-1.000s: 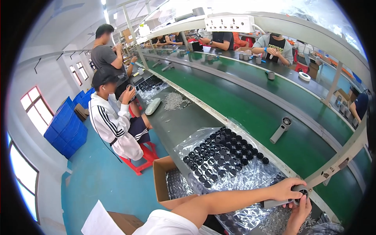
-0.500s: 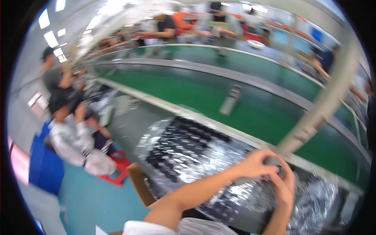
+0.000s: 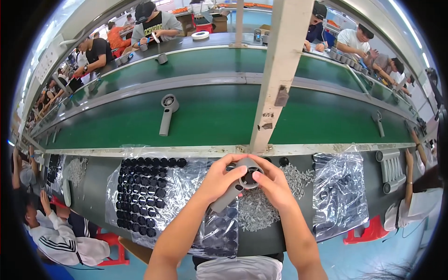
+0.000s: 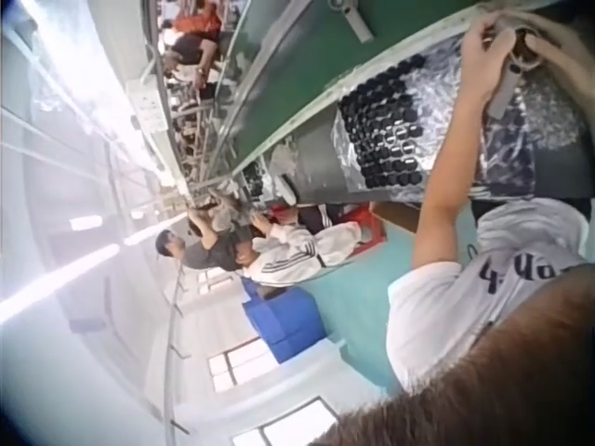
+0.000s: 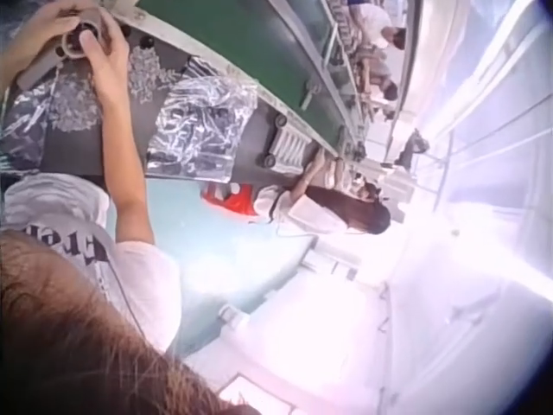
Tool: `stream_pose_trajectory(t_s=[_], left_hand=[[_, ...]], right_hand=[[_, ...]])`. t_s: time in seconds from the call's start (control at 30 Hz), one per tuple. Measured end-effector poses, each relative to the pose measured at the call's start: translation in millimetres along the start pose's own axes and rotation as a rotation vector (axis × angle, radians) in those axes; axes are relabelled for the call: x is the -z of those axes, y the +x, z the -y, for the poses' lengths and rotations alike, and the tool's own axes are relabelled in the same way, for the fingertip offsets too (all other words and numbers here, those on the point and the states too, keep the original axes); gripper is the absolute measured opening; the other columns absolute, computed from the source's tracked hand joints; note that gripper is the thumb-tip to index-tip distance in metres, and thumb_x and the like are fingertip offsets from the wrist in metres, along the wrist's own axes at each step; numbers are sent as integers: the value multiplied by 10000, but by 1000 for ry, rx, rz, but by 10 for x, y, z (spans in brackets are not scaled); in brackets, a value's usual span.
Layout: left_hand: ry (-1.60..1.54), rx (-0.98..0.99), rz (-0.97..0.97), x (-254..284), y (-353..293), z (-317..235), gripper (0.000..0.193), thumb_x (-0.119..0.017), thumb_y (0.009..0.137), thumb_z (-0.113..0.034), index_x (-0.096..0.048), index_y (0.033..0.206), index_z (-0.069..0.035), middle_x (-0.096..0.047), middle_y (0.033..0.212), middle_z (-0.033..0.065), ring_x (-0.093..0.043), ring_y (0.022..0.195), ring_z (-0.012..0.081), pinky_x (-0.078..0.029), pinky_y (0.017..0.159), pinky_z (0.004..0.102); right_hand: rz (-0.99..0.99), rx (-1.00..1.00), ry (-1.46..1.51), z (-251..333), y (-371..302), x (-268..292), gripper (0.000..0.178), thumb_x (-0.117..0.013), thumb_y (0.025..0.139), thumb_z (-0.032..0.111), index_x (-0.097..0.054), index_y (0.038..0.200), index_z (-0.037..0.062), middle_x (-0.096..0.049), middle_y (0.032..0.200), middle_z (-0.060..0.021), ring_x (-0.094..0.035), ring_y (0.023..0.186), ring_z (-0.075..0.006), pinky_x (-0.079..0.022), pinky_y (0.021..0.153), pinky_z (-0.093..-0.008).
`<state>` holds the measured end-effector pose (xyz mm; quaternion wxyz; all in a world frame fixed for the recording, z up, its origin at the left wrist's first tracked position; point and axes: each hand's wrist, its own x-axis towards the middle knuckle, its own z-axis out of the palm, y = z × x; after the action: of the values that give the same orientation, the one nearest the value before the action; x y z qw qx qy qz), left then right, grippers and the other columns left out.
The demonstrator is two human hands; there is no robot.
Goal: The person assembles circular components by hand, fitting plastic housings and metal parts together on a production line.
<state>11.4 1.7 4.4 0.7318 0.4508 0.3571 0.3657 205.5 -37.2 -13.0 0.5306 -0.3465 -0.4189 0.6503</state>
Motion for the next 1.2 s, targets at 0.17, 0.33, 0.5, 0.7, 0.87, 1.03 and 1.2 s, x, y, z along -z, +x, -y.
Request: stream_pose_trajectory(t_s=[0.17, 0.33, 0.5, 0.7, 0.87, 1.03, 1.2], left_hand=[[142, -116, 77, -53, -60, 0, 654, -733, 912, -39, -463, 1506, -12, -521, 1366, 120, -710, 1001, 225, -651, 694, 326], [280, -209, 44, -102, -74, -25, 649, -741, 891, -35, -480, 1484, 7, -505, 1311, 101, -714, 966, 216, -638, 687, 294], [377, -287, 44, -124, -120, -31, 632, -738, 891, -46, -496, 1472, 9, -495, 1213, 80, -714, 947, 212, -624, 659, 275], [267, -278, 49, -59, -73, -24, 606, -734, 907, -55, -510, 1466, 6, -501, 1241, 75, -707, 991, 213, -621, 664, 264], [254, -288, 72, -41, -113, -49, 615, -703, 938, -43, -481, 1510, -17, -494, 1356, 71, -694, 1035, 193, -630, 695, 275], [204, -233, 89, -68, -126, -67, 693, -719, 933, -50, -420, 1558, -36, -445, 1431, 98, -684, 1045, 194, -613, 693, 289], [437, -133, 206, 92, -118, -129, 823, -818, 860, -84, -384, 1559, -41, -500, 1391, 150, -693, 925, 185, -587, 704, 302]], right_hand=[[-57, -6, 46, -14, -1, 9, 579, -724, 961, 157, -497, 1455, -44, -597, 1389, -153, -572, 1281, -209, -450, 1090, -358], [-56, -35, 108, 14, -9, 9, 591, -762, 935, 168, -513, 1425, -48, -599, 1379, -160, -572, 1281, -216, -456, 1084, -362], [17, 48, 70, 13, -20, 84, 616, -799, 906, 151, -523, 1421, -43, -615, 1356, -165, -600, 1244, -231, -481, 1060, -377], [-47, 76, 60, -40, 28, -12, 617, -786, 901, 100, -520, 1441, -35, -627, 1342, -164, -606, 1236, -225, -489, 1053, -368], [-14, 96, 27, -20, -21, -4, 638, -777, 888, 60, -502, 1451, -63, -629, 1342, -167, -607, 1234, -227, -493, 1047, -358], [-67, 190, 47, -35, -42, -15, 685, -807, 867, 89, -491, 1447, -93, -626, 1342, -175, -615, 1221, -234, -484, 1055, -369], [-41, 257, 97, 83, -74, -33, 704, -833, 837, 113, -513, 1432, -84, -628, 1333, -162, -608, 1228, -239, -457, 1076, -373]])
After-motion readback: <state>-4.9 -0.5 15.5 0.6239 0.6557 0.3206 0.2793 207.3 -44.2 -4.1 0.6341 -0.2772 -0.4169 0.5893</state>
